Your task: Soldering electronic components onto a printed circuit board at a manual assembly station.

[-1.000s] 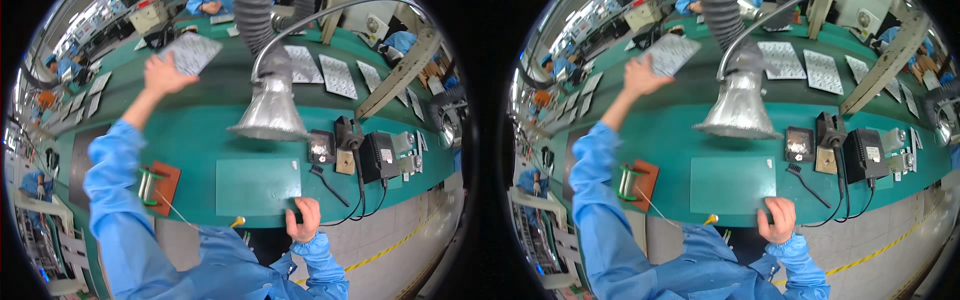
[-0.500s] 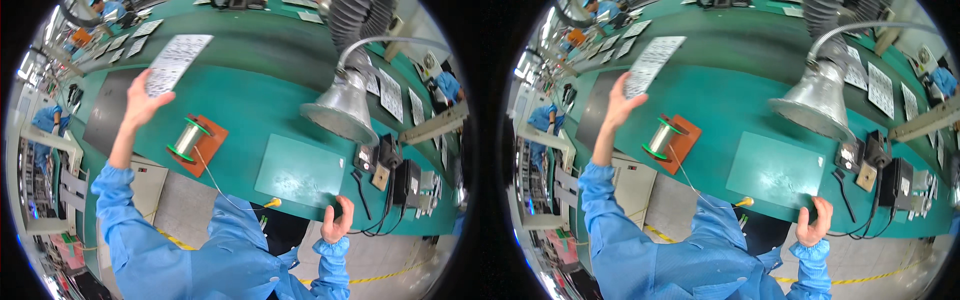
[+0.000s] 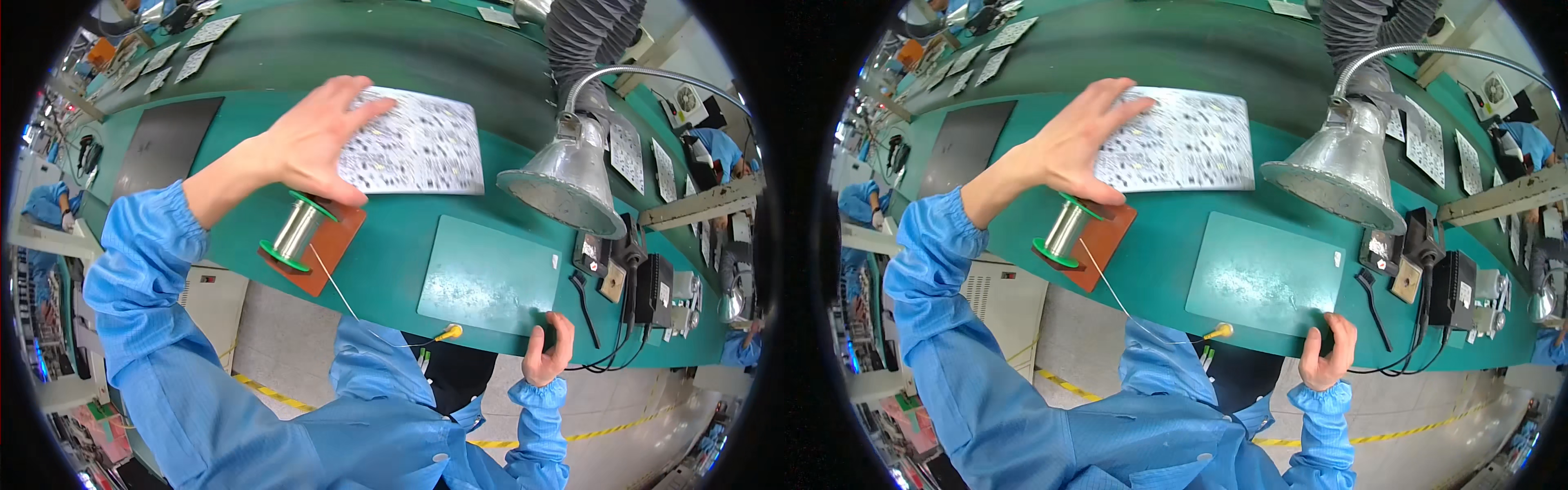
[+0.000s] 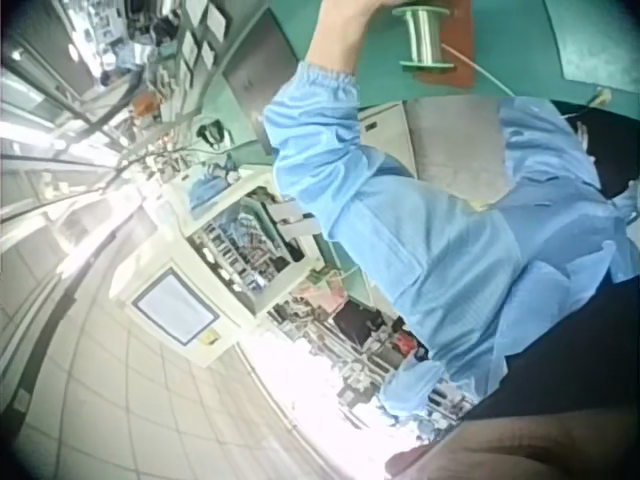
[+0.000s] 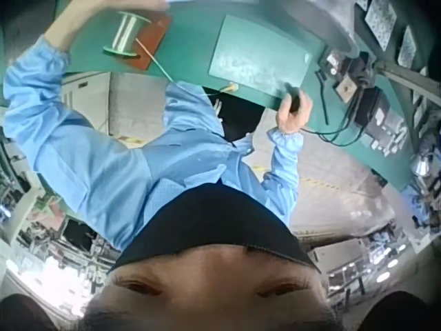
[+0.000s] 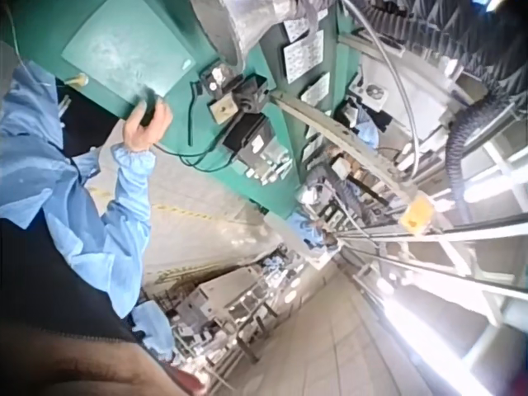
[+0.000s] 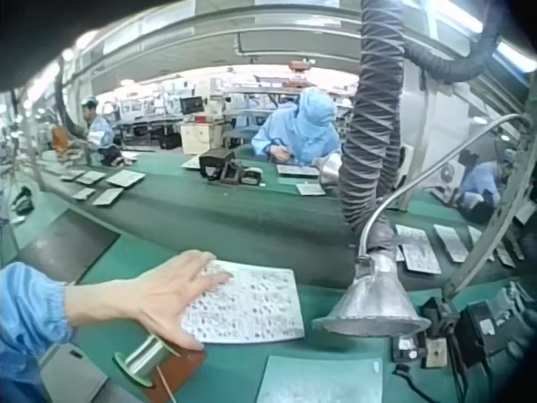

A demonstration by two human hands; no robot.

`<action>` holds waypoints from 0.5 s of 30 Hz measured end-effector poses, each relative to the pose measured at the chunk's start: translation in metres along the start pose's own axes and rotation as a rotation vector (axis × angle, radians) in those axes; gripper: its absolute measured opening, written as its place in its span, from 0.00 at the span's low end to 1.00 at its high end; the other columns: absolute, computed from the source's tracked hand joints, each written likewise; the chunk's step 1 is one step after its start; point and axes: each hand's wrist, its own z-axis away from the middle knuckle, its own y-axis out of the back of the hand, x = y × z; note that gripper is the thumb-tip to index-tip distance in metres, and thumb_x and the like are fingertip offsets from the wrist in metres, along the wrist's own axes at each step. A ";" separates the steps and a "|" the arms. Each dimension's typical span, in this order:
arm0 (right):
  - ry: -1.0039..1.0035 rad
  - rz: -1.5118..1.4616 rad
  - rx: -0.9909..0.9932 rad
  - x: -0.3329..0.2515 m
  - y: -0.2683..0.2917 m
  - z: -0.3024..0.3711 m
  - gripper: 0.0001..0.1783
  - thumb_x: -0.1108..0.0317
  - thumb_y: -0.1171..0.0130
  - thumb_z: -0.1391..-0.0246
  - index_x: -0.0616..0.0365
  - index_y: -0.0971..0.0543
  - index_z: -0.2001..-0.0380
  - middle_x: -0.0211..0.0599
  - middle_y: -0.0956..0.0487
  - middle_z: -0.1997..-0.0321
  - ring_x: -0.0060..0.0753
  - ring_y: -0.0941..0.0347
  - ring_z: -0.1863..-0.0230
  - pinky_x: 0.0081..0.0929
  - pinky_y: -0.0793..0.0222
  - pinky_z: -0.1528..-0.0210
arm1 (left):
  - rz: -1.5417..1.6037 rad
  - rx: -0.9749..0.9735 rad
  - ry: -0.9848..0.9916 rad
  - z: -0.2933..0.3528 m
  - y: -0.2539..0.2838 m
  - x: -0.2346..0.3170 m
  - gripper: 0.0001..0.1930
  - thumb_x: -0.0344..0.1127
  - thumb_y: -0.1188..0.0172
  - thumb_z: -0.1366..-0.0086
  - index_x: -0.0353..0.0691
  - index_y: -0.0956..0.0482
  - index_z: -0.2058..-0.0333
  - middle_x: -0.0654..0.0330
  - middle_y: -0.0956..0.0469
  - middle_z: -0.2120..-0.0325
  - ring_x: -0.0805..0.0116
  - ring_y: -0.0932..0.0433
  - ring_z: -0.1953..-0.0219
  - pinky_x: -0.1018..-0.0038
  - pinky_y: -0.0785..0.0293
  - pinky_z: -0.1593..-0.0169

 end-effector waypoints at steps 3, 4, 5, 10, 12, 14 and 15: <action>-0.002 -0.007 0.038 -0.005 0.000 -0.002 0.17 0.83 0.46 0.55 0.68 0.28 0.58 0.49 0.26 0.61 0.43 0.30 0.59 0.32 0.35 0.52 | -0.019 -0.019 -0.156 -0.026 -0.023 0.007 0.53 0.53 0.31 0.68 0.42 0.43 0.40 0.37 0.47 0.42 0.38 0.46 0.41 0.54 0.45 0.40; 0.015 -0.005 0.050 -0.001 0.000 0.000 0.17 0.84 0.47 0.56 0.68 0.28 0.58 0.48 0.26 0.60 0.42 0.29 0.60 0.32 0.34 0.54 | -0.034 -0.005 -0.188 -0.033 -0.030 0.006 0.52 0.53 0.32 0.66 0.40 0.42 0.41 0.36 0.45 0.43 0.38 0.44 0.41 0.55 0.46 0.39; 0.029 0.011 0.068 0.000 0.002 0.002 0.18 0.85 0.47 0.57 0.68 0.28 0.59 0.48 0.26 0.60 0.42 0.29 0.61 0.31 0.33 0.55 | -0.034 -0.014 -0.175 -0.039 -0.036 0.005 0.52 0.54 0.32 0.66 0.41 0.42 0.40 0.37 0.45 0.43 0.39 0.45 0.41 0.55 0.46 0.39; 0.264 0.105 0.078 0.007 0.019 0.022 0.17 0.85 0.41 0.68 0.63 0.25 0.68 0.39 0.25 0.79 0.38 0.29 0.81 0.28 0.35 0.80 | -0.153 -0.213 0.019 -0.040 -0.033 0.006 0.50 0.54 0.32 0.62 0.43 0.42 0.40 0.43 0.49 0.38 0.46 0.49 0.37 0.55 0.51 0.36; 0.206 0.090 -0.017 0.019 0.026 0.041 0.13 0.84 0.42 0.67 0.62 0.25 0.72 0.37 0.27 0.83 0.36 0.31 0.85 0.25 0.37 0.83 | -0.148 -0.235 0.026 -0.036 -0.020 0.009 0.49 0.54 0.33 0.61 0.43 0.42 0.39 0.45 0.49 0.38 0.46 0.49 0.36 0.55 0.52 0.36; -0.045 0.016 -0.027 0.030 0.032 0.070 0.12 0.84 0.42 0.67 0.62 0.25 0.73 0.37 0.27 0.83 0.37 0.30 0.85 0.25 0.37 0.83 | 0.138 0.001 0.124 -0.025 -0.009 0.014 0.46 0.53 0.36 0.55 0.41 0.43 0.39 0.45 0.49 0.38 0.48 0.49 0.36 0.56 0.53 0.35; -0.280 -0.069 -0.052 0.036 0.035 0.079 0.10 0.83 0.43 0.66 0.61 0.25 0.75 0.37 0.27 0.83 0.37 0.30 0.85 0.26 0.37 0.83 | 0.129 -0.001 0.114 -0.019 -0.006 0.017 0.46 0.53 0.36 0.55 0.41 0.43 0.39 0.45 0.49 0.38 0.48 0.49 0.36 0.56 0.53 0.35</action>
